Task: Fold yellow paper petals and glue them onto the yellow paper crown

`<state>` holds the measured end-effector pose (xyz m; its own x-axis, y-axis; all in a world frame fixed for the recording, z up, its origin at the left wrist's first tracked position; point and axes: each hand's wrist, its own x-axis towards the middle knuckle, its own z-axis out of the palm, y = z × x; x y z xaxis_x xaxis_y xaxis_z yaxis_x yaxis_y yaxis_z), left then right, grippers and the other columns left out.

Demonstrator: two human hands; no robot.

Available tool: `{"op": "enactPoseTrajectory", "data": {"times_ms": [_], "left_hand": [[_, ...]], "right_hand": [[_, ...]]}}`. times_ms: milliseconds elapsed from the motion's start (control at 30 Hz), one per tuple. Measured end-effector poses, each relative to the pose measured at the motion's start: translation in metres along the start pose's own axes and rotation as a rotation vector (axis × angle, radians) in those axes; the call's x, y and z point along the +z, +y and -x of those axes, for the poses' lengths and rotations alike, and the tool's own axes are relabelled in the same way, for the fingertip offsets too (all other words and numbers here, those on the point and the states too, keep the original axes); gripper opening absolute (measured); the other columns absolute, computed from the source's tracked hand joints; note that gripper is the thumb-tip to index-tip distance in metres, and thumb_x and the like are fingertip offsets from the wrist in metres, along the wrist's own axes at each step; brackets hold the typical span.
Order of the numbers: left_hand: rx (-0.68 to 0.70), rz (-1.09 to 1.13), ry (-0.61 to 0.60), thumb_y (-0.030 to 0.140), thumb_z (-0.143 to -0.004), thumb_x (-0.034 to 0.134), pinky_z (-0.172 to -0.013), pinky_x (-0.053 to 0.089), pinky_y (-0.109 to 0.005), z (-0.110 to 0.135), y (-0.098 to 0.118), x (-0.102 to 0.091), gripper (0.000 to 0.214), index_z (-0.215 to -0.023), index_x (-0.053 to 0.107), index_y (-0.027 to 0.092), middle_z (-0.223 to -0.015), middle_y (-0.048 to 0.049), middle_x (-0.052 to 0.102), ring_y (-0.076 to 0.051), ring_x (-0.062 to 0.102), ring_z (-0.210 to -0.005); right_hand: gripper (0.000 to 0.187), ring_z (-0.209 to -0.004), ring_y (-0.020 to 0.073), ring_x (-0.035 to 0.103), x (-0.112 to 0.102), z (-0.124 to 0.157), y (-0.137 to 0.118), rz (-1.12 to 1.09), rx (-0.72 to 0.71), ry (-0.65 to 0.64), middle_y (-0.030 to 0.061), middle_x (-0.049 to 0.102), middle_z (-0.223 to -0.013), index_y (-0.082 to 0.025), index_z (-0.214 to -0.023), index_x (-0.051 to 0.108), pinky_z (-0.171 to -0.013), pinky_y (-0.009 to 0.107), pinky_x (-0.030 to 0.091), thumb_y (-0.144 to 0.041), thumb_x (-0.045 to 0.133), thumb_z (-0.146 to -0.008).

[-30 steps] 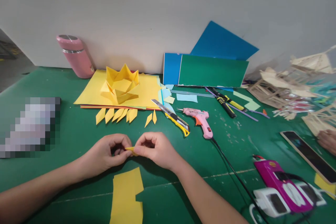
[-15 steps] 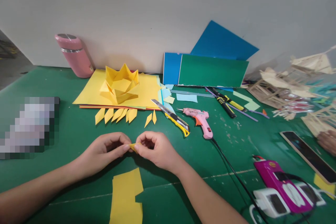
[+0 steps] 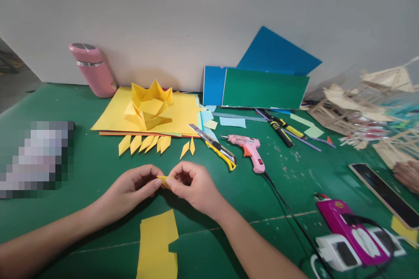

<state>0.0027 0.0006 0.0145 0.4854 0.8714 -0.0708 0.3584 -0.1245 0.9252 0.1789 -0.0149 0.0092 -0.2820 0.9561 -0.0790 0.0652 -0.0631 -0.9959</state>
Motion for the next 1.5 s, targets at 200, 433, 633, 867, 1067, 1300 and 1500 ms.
{"op": "enactPoseTrajectory", "data": {"times_ms": [200,433,633,867,1067,1300,1500], "left_hand": [[-0.02,0.016,0.021,0.038,-0.076,0.052,-0.054,0.041,-0.024,-0.001,-0.003,0.002,0.02,-0.071,0.055,0.019,-0.064,0.0013,0.057,-0.013,0.049,-0.058],[-0.023,-0.007,0.038,0.033,-0.076,0.05,-0.052,0.038,-0.023,0.0,-0.001,0.002,0.017,-0.069,0.055,0.019,-0.058,0.0032,0.054,-0.012,0.048,-0.055],[0.021,-0.008,0.028,0.032,-0.077,0.049,-0.059,0.043,-0.026,0.001,-0.003,0.002,0.017,-0.069,0.054,0.019,-0.064,0.0008,0.058,-0.015,0.053,-0.062],[0.05,-0.038,0.038,0.03,-0.074,0.048,-0.056,0.041,-0.025,0.0,-0.006,0.005,0.016,-0.063,0.048,0.02,-0.061,0.0016,0.054,-0.013,0.05,-0.058],[0.07,-0.048,0.084,0.026,-0.072,0.046,-0.055,0.039,-0.024,0.001,-0.008,0.006,0.012,-0.061,0.047,0.02,-0.061,0.0023,0.053,-0.013,0.048,-0.058],[0.004,-0.01,0.048,0.027,-0.071,0.047,-0.054,0.039,-0.024,0.001,-0.007,0.007,0.011,-0.064,0.052,0.019,-0.06,0.0026,0.053,-0.013,0.048,-0.057],[-0.042,0.117,0.005,0.03,-0.072,0.053,-0.055,0.041,-0.024,-0.001,-0.003,0.002,0.013,-0.066,0.054,0.018,-0.06,0.0024,0.056,-0.013,0.05,-0.058]], "right_hand": [[0.022,-0.057,0.01,0.05,0.006,0.003,0.003,0.047,-0.101,0.074,-0.002,0.056,-0.063,-0.019,-0.071,0.056,-0.053,0.022,0.042,-0.038,0.065,-0.075],[0.011,-0.056,0.0113,0.053,0.01,0.007,0.003,0.18,-0.185,0.131,-0.0005,0.058,-0.063,-0.019,-0.069,0.058,-0.054,0.024,0.043,-0.026,0.06,-0.077],[0.013,-0.054,0.0111,0.051,0.011,0.007,0.002,0.169,-0.166,0.117,-0.0011,0.056,-0.062,-0.019,-0.069,0.057,-0.051,0.023,0.042,-0.029,0.06,-0.077],[0.012,-0.052,0.01,0.051,0.011,0.007,0.005,0.22,-0.218,0.105,-0.0014,0.057,-0.061,-0.018,-0.069,0.059,-0.049,0.021,0.041,-0.026,0.06,-0.078],[0.011,-0.059,0.0125,0.056,0.01,0.007,0.01,0.515,-0.564,0.159,0.0007,0.063,-0.064,-0.019,-0.073,0.06,-0.057,0.024,0.043,-0.016,0.055,-0.082],[0.017,-0.063,0.0152,0.054,0.004,0.007,0.009,0.8,-0.804,0.093,0.0057,0.065,-0.071,-0.018,-0.076,0.057,-0.058,0.027,0.044,-0.009,0.046,-0.085],[0.015,-0.063,0.0158,0.053,0.0,0.008,0.01,0.918,-0.913,0.083,0.0072,0.065,-0.074,-0.016,-0.085,0.059,-0.058,0.027,0.046,-0.009,0.046,-0.087]]}}
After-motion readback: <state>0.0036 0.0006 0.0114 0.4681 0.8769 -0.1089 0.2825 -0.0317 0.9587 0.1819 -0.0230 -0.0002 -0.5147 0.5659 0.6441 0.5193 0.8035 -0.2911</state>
